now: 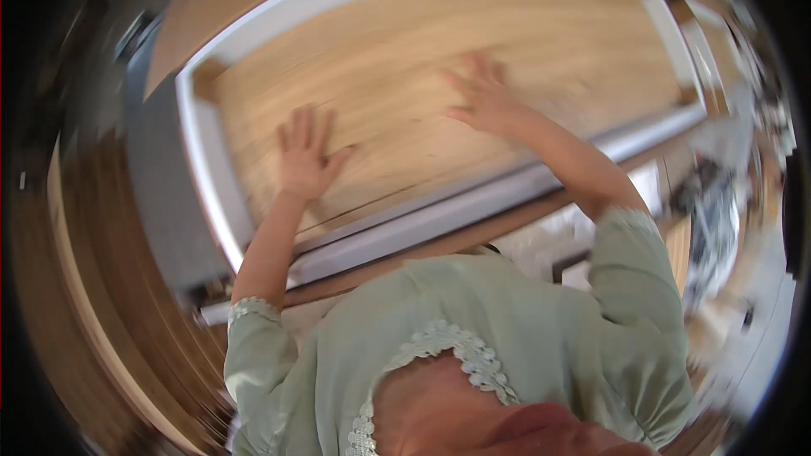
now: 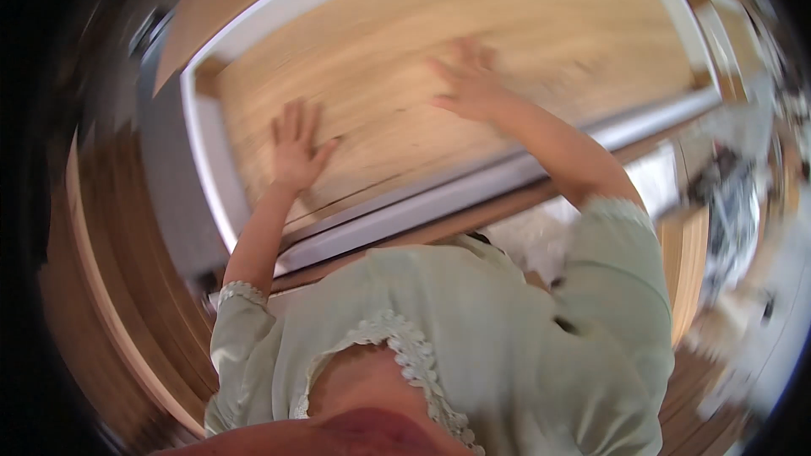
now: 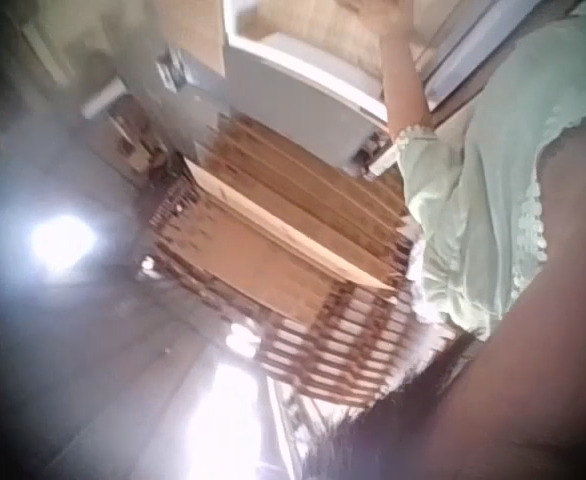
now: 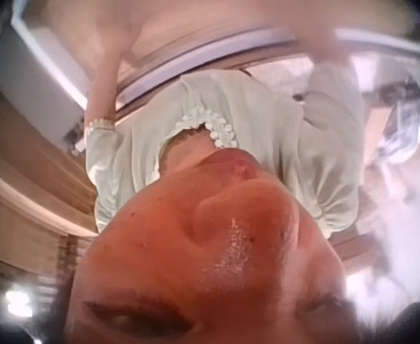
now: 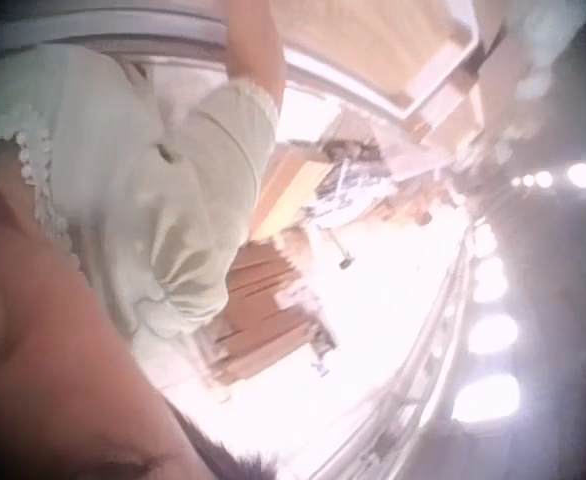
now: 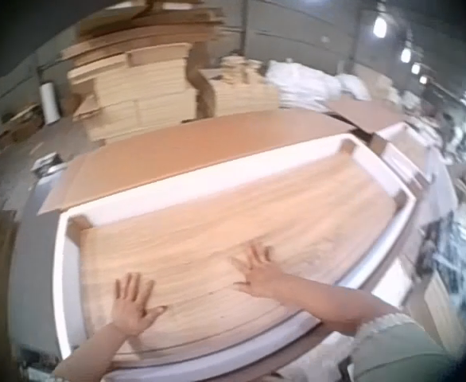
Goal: The person places wooden panels and white foam sheets into cardboard boxes on a conveyor belt and handles packing materials.
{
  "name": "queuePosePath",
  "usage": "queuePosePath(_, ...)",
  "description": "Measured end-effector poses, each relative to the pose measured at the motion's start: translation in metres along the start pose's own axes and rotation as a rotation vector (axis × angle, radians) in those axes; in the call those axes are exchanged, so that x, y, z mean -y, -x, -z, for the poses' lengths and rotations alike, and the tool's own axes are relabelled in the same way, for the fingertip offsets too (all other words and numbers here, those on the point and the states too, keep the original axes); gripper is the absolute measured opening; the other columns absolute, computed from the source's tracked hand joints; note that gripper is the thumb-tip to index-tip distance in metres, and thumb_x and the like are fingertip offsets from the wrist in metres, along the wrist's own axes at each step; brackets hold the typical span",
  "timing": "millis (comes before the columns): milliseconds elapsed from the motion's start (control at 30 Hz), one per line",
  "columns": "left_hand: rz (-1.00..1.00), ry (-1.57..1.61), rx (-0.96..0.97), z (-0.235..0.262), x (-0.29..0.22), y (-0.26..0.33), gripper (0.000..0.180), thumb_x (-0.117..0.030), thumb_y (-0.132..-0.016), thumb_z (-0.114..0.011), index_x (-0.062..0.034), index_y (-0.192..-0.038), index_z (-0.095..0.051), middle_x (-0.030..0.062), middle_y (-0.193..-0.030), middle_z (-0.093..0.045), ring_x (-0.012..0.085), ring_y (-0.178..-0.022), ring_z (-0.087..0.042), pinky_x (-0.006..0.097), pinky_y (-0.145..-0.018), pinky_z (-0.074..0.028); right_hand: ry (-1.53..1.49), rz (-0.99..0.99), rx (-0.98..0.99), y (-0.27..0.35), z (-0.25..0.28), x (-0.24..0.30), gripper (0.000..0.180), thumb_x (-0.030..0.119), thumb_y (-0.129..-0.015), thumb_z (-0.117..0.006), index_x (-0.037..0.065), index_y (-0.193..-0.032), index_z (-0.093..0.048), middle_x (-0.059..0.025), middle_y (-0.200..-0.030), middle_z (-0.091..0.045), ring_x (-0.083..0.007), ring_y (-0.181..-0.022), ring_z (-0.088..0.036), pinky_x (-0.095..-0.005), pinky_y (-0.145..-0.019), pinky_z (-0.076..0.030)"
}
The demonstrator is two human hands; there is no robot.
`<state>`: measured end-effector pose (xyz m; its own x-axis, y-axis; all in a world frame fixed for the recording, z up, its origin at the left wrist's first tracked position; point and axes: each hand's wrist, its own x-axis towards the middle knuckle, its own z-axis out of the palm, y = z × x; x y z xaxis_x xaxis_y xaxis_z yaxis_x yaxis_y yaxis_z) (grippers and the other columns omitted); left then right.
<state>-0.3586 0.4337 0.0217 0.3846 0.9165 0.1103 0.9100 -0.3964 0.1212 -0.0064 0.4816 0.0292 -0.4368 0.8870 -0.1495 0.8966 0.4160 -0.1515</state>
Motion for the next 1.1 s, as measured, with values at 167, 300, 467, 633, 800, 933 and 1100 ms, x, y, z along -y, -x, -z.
queuePosePath(167, -0.093, -0.065, -0.034, -0.007, -0.026, -0.021, 0.065, -0.048, -0.082, -0.051, -0.0138, -0.135, -0.034, 0.0203, -0.14, -0.026, 0.0363, -0.131, -0.021, 0.052, -0.105, -0.012, -0.058, -0.119, 0.032, 0.017, 0.011, -0.02, 0.068, 0.055, -0.084, -0.042, 0.023, -0.141, -0.021, -0.0185, -0.147, -0.004, -0.0396, -0.134, 0.005, -0.0616, -0.102, -0.003)
queuePosePath(300, -0.306, 0.179, -0.175, -0.039, -0.082, -0.056, 0.061, -0.032, -0.079, -0.061, -0.0054, -0.129, -0.039, 0.0223, -0.131, -0.038, 0.0405, -0.12, -0.034, 0.055, -0.098, -0.023, -0.146, -0.115, 0.128, 0.024, 0.037, -0.038, 0.057, 0.044, -0.084, -0.049, 0.017, -0.132, -0.038, -0.0217, -0.139, -0.025, -0.0398, -0.128, -0.021, -0.0531, -0.102, -0.021)
queuePosePath(467, -0.726, 0.31, -0.011, -0.022, -0.288, -0.115, 0.055, -0.026, -0.082, -0.057, -0.0049, -0.129, -0.037, 0.0212, -0.135, -0.032, 0.0379, -0.123, -0.031, 0.053, -0.099, -0.022, -0.37, -0.024, -0.463, 0.096, 0.076, -0.061, 0.04, 0.032, -0.081, -0.056, 0.009, -0.114, -0.055, -0.0171, -0.122, -0.049, -0.0345, -0.109, -0.047, -0.0409, -0.092, -0.039)
queuePosePath(633, -0.799, -0.131, -0.14, -0.11, -0.357, -0.168, 0.052, -0.028, -0.084, -0.049, -0.0169, -0.133, -0.036, 0.017, -0.14, -0.027, 0.0394, -0.126, -0.028, 0.062, -0.098, -0.016, -0.423, -0.2, -1.113, 0.266, 0.089, -0.099, 0.035, 0.015, -0.078, -0.061, 0.009, -0.113, -0.056, -0.0141, -0.119, -0.052, -0.0331, -0.105, -0.05, -0.0386, -0.089, -0.042)
queuePosePath(800, -0.923, -0.17, -0.046, -0.082, -0.4, -0.169, 0.056, -0.029, -0.083, -0.046, -0.0177, -0.136, -0.031, 0.0124, -0.142, -0.026, 0.0353, -0.13, -0.024, 0.054, -0.103, -0.016, -0.344, -1.048, -1.165, 0.483, -0.046, -0.184, 0.03, 0.012, -0.081, -0.061, 0.006, -0.11, -0.057, -0.0138, -0.112, -0.057, -0.0305, -0.102, -0.054, -0.0347, -0.087, -0.043)
queuePosePath(933, -0.908, -0.354, 0.1, -0.065, -0.4, -0.175, 0.056, -0.026, -0.084, -0.047, -0.0077, -0.135, -0.031, 0.0101, -0.144, -0.021, 0.0322, -0.131, -0.022, 0.047, -0.103, -0.025, -0.624, -1.507, -0.484, 0.631, -0.204, -0.201, 0.027, 0.02, -0.081, -0.054, 0.003, -0.102, -0.06, -0.0203, -0.101, -0.059, -0.0347, -0.097, -0.056, -0.0414, -0.083, -0.045)
queuePosePath(1100, -0.255, 0.224, 0.657, -0.031, -0.432, -0.227, 0.038, -0.025, -0.088, -0.051, -0.005, -0.12, -0.05, 0.0129, -0.122, -0.051, 0.0222, -0.113, -0.049, 0.033, -0.09, -0.041, -0.87, -1.546, 0.153, 0.727, -0.338, -0.173, 0.033, 0.024, -0.076, -0.058, 0.003, -0.101, -0.061, -0.0206, -0.097, -0.061, -0.0356, -0.094, -0.058, -0.0404, -0.082, -0.045)
